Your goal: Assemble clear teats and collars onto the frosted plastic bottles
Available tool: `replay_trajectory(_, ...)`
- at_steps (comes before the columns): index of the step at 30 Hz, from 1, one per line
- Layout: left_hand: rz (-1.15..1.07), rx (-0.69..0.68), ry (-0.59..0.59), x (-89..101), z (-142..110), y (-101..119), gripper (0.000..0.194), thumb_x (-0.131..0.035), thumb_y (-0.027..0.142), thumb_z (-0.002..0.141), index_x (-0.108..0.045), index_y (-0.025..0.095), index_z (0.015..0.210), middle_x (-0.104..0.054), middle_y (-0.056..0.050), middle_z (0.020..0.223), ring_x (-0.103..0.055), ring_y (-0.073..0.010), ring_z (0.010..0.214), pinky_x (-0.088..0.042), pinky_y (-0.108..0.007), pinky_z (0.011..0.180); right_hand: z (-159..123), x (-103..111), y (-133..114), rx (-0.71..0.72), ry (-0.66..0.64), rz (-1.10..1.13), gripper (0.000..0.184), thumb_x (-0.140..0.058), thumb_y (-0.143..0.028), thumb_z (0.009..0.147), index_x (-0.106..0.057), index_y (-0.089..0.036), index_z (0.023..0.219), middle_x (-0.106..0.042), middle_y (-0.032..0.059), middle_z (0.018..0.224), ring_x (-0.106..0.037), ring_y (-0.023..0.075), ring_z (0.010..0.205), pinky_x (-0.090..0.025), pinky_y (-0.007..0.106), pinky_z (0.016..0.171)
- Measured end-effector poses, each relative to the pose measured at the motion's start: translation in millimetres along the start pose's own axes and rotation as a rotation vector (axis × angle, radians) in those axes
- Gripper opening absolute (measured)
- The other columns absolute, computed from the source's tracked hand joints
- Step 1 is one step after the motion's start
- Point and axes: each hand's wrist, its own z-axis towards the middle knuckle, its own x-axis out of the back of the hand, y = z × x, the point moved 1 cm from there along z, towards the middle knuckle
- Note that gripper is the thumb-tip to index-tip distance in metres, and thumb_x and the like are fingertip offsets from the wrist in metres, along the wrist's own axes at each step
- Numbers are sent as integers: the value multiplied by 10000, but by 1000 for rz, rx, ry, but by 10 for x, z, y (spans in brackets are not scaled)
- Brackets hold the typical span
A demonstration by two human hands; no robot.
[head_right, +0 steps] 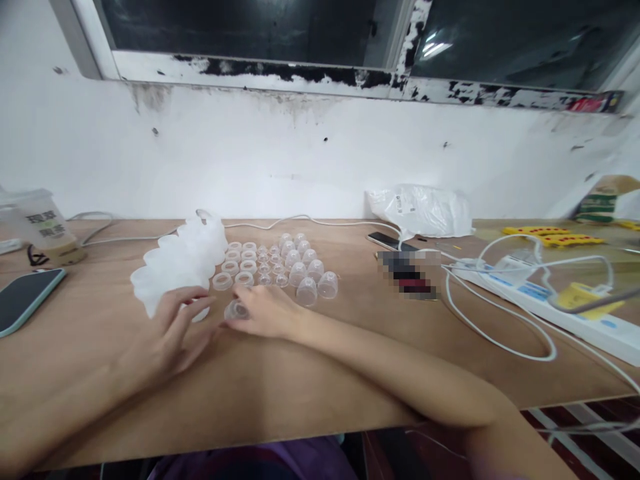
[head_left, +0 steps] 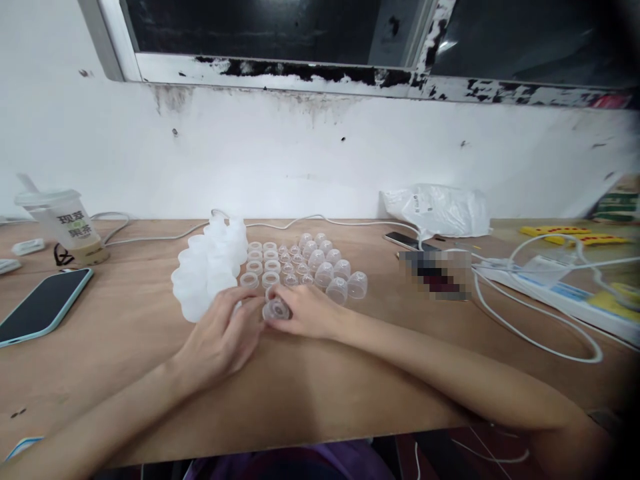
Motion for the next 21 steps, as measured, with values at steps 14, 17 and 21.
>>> replay_trajectory(14, -411, 319, -474, -389, 600, 6, 290, -517, 241, 677, -479, 169, 955, -599, -32, 861, -558, -180, 783, -425, -262, 647, -120, 88, 387, -29, 25, 538, 109, -321, -293, 848, -349, -189, 865, -447, -37, 665, -439, 71, 557, -349, 198, 537)
replay_trajectory(17, -308, 326, -580, -335, 595, -92, 279, -517, 242, 664, -521, 173, 934, -602, -33, 853, -551, -183, 778, -413, -267, 650, -148, 270, 436, 138, -55, 251, 122, -350, -269, 840, -396, -175, 902, -492, -3, 727, -448, 90, 614, -354, 215, 586)
replay_trajectory(21, -2, 328, -585, -230, 568, -133, 262, -462, 245, 712, -533, 144, 943, -579, -76, 911, -507, -226, 865, -384, -333, 724, -181, 445, 505, 123, -34, -213, 234, -405, -342, 807, -458, -148, 928, -527, 65, 815, -486, 154, 739, -359, 267, 654)
